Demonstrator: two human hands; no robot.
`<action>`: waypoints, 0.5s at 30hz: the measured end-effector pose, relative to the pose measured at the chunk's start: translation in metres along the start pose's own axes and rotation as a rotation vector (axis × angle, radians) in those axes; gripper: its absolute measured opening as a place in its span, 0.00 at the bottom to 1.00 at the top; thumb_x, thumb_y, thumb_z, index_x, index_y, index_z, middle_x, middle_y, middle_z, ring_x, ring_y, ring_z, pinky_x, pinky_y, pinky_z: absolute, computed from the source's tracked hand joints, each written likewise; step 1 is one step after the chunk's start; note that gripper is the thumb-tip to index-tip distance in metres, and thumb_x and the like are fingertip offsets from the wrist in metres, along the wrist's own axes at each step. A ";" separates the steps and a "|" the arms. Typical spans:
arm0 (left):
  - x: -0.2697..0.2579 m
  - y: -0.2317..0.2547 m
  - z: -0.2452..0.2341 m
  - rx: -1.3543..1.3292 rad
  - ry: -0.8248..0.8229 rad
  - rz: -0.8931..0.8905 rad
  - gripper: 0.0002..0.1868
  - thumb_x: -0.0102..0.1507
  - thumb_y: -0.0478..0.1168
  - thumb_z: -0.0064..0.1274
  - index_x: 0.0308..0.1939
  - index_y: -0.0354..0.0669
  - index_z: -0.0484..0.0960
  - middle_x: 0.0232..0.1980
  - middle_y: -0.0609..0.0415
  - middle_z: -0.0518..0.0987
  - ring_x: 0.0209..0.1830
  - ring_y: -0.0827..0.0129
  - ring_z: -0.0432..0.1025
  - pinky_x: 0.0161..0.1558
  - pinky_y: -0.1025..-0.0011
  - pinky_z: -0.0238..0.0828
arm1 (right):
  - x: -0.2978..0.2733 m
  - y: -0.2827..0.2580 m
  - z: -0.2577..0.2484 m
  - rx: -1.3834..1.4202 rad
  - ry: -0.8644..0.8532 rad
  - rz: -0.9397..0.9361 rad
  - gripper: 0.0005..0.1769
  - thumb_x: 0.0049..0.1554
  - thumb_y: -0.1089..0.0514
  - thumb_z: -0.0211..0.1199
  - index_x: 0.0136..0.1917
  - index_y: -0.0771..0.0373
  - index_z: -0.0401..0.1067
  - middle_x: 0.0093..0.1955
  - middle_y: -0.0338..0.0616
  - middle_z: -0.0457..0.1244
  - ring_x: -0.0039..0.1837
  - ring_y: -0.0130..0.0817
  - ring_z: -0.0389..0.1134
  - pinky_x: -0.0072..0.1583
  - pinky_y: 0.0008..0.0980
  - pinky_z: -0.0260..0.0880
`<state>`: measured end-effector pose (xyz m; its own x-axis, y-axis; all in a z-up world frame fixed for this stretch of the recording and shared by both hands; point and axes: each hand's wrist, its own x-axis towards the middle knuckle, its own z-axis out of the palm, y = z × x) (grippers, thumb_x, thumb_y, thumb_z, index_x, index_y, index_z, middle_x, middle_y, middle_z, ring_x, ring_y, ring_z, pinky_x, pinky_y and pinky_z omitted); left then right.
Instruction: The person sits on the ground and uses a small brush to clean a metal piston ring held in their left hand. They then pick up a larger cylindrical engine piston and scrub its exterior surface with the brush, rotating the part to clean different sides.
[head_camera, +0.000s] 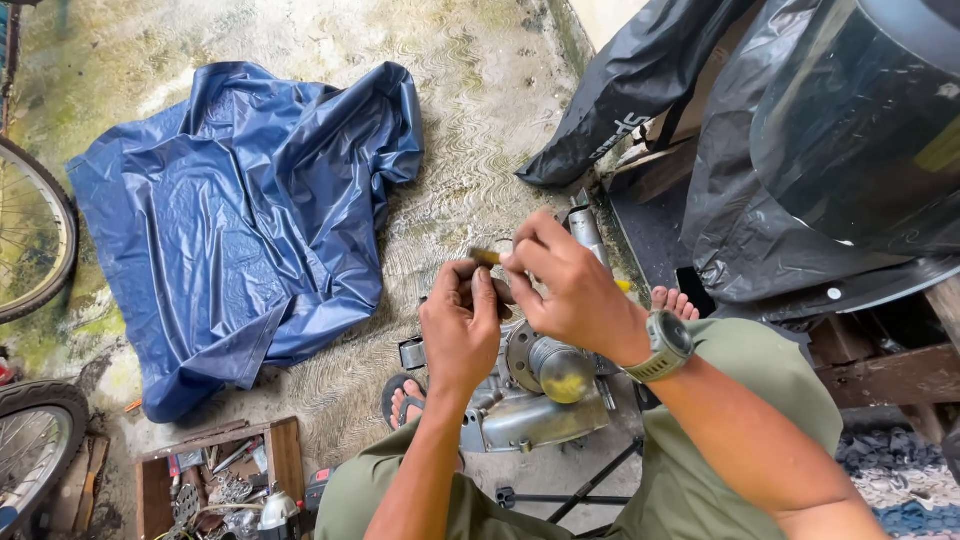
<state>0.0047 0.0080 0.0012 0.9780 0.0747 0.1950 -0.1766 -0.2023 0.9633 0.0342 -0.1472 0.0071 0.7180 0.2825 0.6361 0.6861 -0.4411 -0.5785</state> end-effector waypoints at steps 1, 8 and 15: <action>0.000 0.002 0.001 0.001 -0.002 -0.003 0.08 0.70 0.31 0.44 0.44 0.33 0.79 0.24 0.47 0.83 0.18 0.69 0.76 0.21 0.73 0.72 | 0.000 0.003 -0.002 0.001 0.000 0.003 0.05 0.55 0.69 0.64 0.40 0.64 0.70 0.44 0.46 0.59 0.41 0.45 0.68 0.43 0.37 0.72; 0.000 0.004 0.000 -0.002 0.002 -0.023 0.08 0.70 0.32 0.44 0.44 0.32 0.79 0.24 0.47 0.83 0.19 0.70 0.75 0.22 0.74 0.71 | -0.001 0.000 0.000 0.010 0.047 0.000 0.05 0.55 0.71 0.64 0.39 0.66 0.71 0.43 0.47 0.59 0.39 0.44 0.68 0.41 0.35 0.72; -0.001 0.005 -0.002 -0.062 -0.008 -0.052 0.09 0.71 0.32 0.43 0.45 0.31 0.79 0.26 0.46 0.83 0.20 0.69 0.76 0.23 0.73 0.74 | -0.001 -0.004 -0.001 0.025 0.033 0.025 0.04 0.56 0.69 0.64 0.41 0.64 0.70 0.44 0.45 0.60 0.39 0.42 0.68 0.42 0.35 0.72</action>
<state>0.0023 0.0089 0.0057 0.9869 0.0757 0.1427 -0.1314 -0.1372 0.9818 0.0308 -0.1469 0.0096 0.7308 0.2434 0.6378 0.6713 -0.4257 -0.6068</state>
